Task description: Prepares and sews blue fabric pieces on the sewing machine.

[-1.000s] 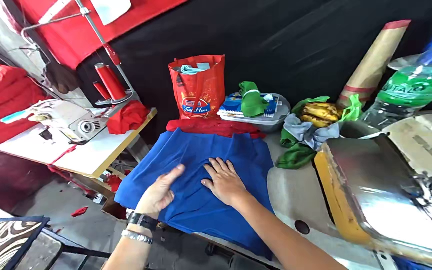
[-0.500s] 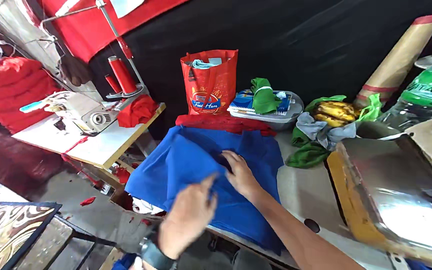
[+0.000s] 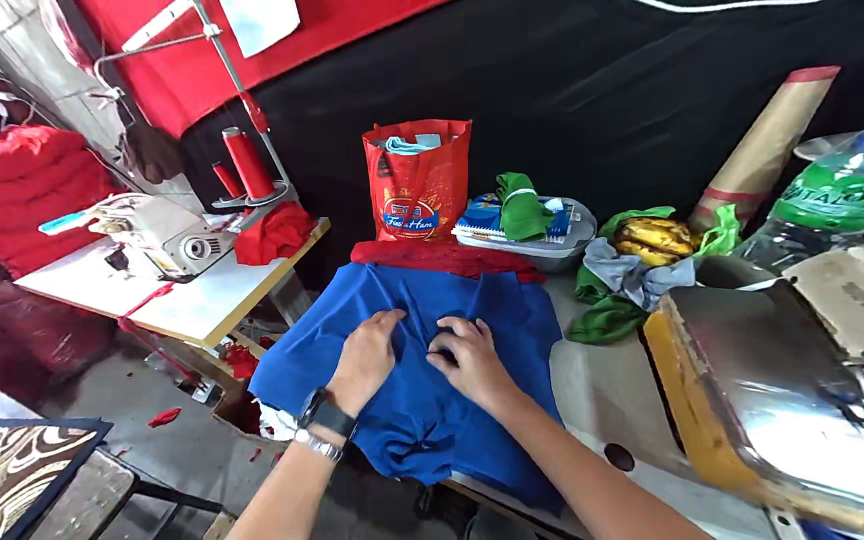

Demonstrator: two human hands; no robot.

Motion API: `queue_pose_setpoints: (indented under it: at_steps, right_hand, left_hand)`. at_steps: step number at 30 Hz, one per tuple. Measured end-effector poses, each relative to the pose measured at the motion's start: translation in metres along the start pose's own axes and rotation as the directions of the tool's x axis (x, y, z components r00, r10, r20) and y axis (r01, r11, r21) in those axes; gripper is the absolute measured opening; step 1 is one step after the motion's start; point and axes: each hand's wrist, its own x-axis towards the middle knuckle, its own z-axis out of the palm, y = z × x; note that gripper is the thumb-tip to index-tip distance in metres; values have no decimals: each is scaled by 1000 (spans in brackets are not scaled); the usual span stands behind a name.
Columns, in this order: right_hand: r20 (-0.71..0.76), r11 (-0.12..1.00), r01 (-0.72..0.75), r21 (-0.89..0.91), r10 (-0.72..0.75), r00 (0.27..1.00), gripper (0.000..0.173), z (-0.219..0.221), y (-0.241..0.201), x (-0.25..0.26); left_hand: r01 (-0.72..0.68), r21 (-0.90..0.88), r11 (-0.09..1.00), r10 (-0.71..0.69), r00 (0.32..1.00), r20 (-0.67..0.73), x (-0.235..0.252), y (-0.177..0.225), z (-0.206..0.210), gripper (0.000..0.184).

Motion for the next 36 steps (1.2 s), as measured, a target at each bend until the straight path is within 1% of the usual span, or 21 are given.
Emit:
queue_pose_setpoints:
  at_steps: [1,3,4,6,8,10,12,15,17,18,19,20,22,23,24,26,27,29,31,33,36]
  right_hand:
    - [-52,996,78,-45,-81,995,9,4,-2,-3]
    - [-170,972,216,-91,-229,958,5,11,-1,-3]
    - [-217,962,258,-89,-271,938,6,13,1,-3]
    - [-259,962,271,-10,-265,929,8,15,5,-3]
    - [-199,974,188,125,-161,967,12,12,6,-3]
    - [-36,985,38,169,-33,999,23,10,4,0]
    - [137,994,-89,59,80,987,44,7,0,5]
    - [301,986,-85,-145,126,945,51,9,-4,9]
    - [321,980,-66,-189,125,939,50,10,-5,9]
    - [317,978,-62,-202,125,940,49,11,-6,9]
    - [311,976,-58,-211,124,942,49,12,-7,9]
    - [297,975,-52,-215,116,948,48,13,-7,8]
    - [262,977,-24,-214,81,962,46,15,-4,6]
    - [244,979,-8,-206,59,968,46,17,-2,5]
    - [225,982,4,-187,38,974,45,18,0,5]
    - [203,995,18,-100,2,979,43,16,4,7]
    - [180,999,35,-41,-27,983,42,13,5,7]
    - [72,993,93,73,-99,993,37,7,2,0]
    - [-104,963,171,210,-152,983,33,-8,-22,-13]
    - [-226,875,275,398,-197,954,37,-30,-66,-35]
    - [-236,684,354,638,-264,935,53,-59,-126,-77]
  left_hand:
    - [-98,24,995,98,995,11,8,-4,5,47]
    - [-237,80,968,228,968,106,24,-9,11,56]
    - [-272,110,956,253,954,158,30,-10,11,55]
    - [-305,164,938,273,943,192,37,-18,11,44]
    - [-251,249,936,206,960,191,44,-32,9,31]
    - [-141,315,938,68,970,232,46,-46,-1,26]
    - [-107,359,927,36,979,199,36,-64,-17,24]
    - [-12,481,877,-81,982,171,0,-91,-54,21]
    - [120,582,805,-294,932,214,-33,-107,-79,21]
    - [188,618,764,-409,881,237,-48,-110,-92,20]
    - [228,626,746,-472,844,255,-62,-110,-104,20]
    - [236,587,775,-459,848,265,-75,-108,-115,18]
    - [118,340,933,-193,962,194,-95,-100,-133,14]
    - [59,167,984,-81,989,127,-99,-85,-141,14]
    - [64,-15,998,-62,996,68,-102,-62,-149,16]
    - [162,-315,935,-166,986,14,-105,-15,-162,20]
    - [197,-408,891,-216,976,0,-106,4,-166,23]
    - [241,-451,860,-282,959,-26,-108,38,-173,23]
    - [219,-412,884,-271,960,-71,-110,64,-178,19]
    - [175,-381,908,-220,972,-79,-112,85,-178,14]
    - [103,-366,925,-118,993,-19,-113,113,-168,13]
